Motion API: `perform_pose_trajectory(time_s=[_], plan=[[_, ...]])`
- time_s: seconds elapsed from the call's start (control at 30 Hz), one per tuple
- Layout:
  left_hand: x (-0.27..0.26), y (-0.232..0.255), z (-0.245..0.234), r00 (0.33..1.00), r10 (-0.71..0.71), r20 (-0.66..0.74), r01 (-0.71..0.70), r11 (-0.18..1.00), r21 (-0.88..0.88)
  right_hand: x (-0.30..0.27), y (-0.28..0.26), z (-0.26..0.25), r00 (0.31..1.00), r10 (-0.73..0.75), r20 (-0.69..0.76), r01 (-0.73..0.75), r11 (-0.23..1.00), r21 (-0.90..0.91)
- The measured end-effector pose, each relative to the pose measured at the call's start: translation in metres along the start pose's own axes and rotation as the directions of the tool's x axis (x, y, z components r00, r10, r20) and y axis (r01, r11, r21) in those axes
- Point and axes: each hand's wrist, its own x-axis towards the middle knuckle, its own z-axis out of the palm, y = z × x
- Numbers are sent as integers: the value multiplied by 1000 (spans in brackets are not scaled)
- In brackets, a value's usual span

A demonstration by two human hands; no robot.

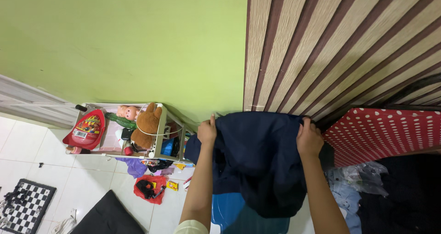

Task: The person picks up clothing and objects from a desk and floor, placing them into a backpack or small bag.

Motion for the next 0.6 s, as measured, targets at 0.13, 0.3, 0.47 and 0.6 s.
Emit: perform_pose_trajectory(time_s=[0.13, 0.3, 0.47, 0.6], plan=[[7, -2, 4, 1000, -18, 17, 19, 1000, -5, -3, 1, 5, 1000, 9, 18, -8, 999, -33], [3, -7, 13, 996, 75, -52, -72, 996, 47, -11, 0, -3, 1000, 5, -26, 0, 986, 169], [-25, -11, 11, 944, 249, -215, -245, 969, 45, -27, -10, -12, 994, -22, -102, 37, 989, 144], [-58, -14, 4, 914, 319, -251, -341, 939, -48, -47, -12, -19, 995, -18, -96, 34, 983, 178]])
